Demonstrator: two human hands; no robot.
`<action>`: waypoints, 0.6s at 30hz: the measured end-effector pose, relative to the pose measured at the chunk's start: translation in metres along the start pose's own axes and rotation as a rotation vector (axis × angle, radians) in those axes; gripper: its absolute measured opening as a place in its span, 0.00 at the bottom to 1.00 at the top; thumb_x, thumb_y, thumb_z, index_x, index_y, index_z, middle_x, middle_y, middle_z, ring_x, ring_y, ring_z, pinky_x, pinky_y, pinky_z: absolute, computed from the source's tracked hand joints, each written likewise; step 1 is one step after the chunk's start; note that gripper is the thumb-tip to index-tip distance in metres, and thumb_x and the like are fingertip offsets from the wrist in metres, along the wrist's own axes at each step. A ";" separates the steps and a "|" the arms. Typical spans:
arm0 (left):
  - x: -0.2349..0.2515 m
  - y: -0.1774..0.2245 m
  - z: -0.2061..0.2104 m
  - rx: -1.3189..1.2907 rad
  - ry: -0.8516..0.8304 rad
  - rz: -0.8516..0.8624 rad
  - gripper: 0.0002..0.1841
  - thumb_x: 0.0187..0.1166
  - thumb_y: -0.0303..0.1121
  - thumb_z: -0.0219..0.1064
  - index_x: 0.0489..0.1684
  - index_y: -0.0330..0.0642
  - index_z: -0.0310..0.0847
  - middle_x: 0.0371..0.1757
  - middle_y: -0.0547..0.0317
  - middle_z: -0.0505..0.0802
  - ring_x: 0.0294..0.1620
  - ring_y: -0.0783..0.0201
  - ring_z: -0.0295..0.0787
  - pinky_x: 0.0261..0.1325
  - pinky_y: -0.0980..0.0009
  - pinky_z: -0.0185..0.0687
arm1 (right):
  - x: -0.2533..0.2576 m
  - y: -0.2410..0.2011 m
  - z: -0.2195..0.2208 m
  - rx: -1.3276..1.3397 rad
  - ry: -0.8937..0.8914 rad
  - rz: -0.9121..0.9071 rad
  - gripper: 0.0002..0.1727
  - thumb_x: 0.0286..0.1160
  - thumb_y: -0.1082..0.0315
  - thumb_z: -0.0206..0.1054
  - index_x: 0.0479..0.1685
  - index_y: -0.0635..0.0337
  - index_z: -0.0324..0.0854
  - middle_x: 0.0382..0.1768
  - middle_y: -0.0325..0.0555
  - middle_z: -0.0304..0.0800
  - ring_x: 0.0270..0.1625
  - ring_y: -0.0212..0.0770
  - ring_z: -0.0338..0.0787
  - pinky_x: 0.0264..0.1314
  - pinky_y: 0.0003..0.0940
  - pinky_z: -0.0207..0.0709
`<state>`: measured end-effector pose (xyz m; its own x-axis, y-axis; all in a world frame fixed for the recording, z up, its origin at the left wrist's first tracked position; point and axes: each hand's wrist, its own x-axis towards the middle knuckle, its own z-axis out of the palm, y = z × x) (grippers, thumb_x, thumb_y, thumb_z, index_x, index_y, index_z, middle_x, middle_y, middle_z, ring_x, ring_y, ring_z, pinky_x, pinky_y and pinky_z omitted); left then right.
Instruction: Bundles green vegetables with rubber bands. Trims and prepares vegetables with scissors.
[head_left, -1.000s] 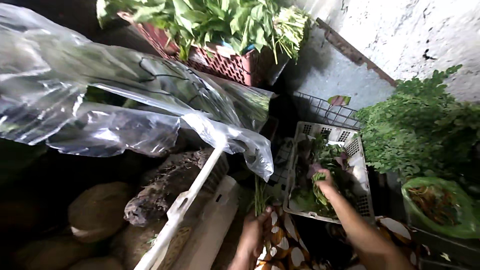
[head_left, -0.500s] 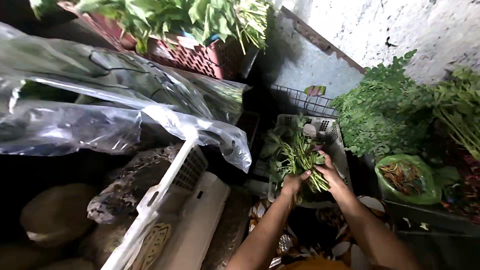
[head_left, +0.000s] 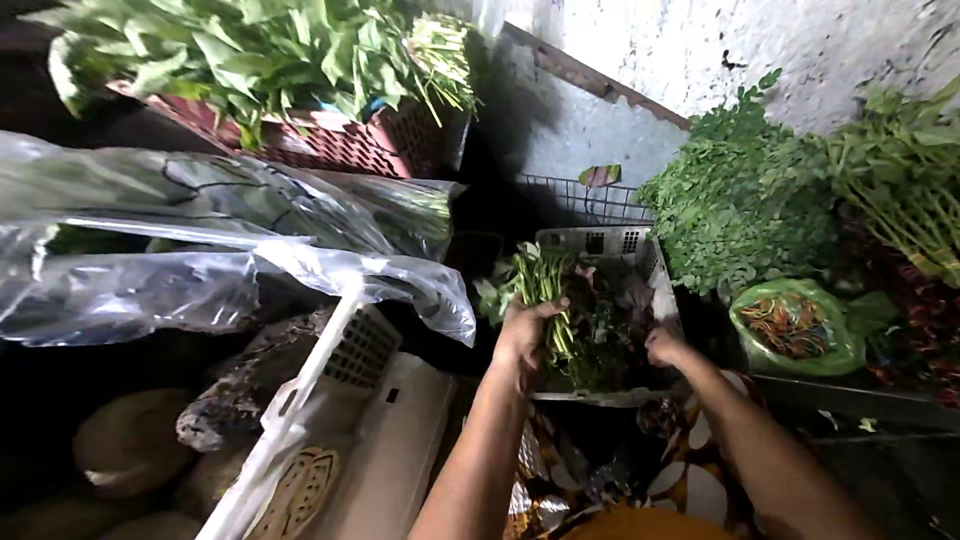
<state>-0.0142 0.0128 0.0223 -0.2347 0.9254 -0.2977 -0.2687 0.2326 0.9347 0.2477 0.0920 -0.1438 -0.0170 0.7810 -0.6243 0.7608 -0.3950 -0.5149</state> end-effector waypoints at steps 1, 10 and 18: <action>-0.007 0.012 0.000 0.027 -0.029 0.069 0.32 0.68 0.24 0.78 0.75 0.42 0.71 0.49 0.48 0.93 0.41 0.57 0.92 0.41 0.59 0.91 | 0.004 0.006 0.012 -0.148 -0.023 0.017 0.26 0.83 0.64 0.61 0.74 0.73 0.74 0.71 0.69 0.81 0.73 0.62 0.83 0.75 0.62 0.74; 0.003 -0.016 -0.011 0.222 -0.114 -0.024 0.27 0.71 0.27 0.77 0.70 0.41 0.76 0.46 0.50 0.93 0.39 0.60 0.91 0.41 0.63 0.89 | 0.018 0.024 0.051 -0.263 -0.032 0.027 0.35 0.74 0.47 0.71 0.71 0.68 0.79 0.70 0.66 0.83 0.75 0.63 0.81 0.77 0.65 0.72; 0.032 -0.117 -0.031 0.085 -0.202 -0.134 0.40 0.59 0.18 0.80 0.77 0.34 0.68 0.61 0.45 0.90 0.58 0.56 0.91 0.61 0.58 0.89 | -0.020 0.000 0.033 0.566 -0.045 0.099 0.28 0.86 0.40 0.59 0.54 0.60 0.83 0.35 0.42 0.87 0.30 0.35 0.85 0.30 0.31 0.79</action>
<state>-0.0188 0.0056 -0.1025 -0.0087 0.9235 -0.3834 -0.2034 0.3738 0.9049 0.2267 0.0600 -0.1509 -0.0004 0.7105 -0.7036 0.2942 -0.6724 -0.6792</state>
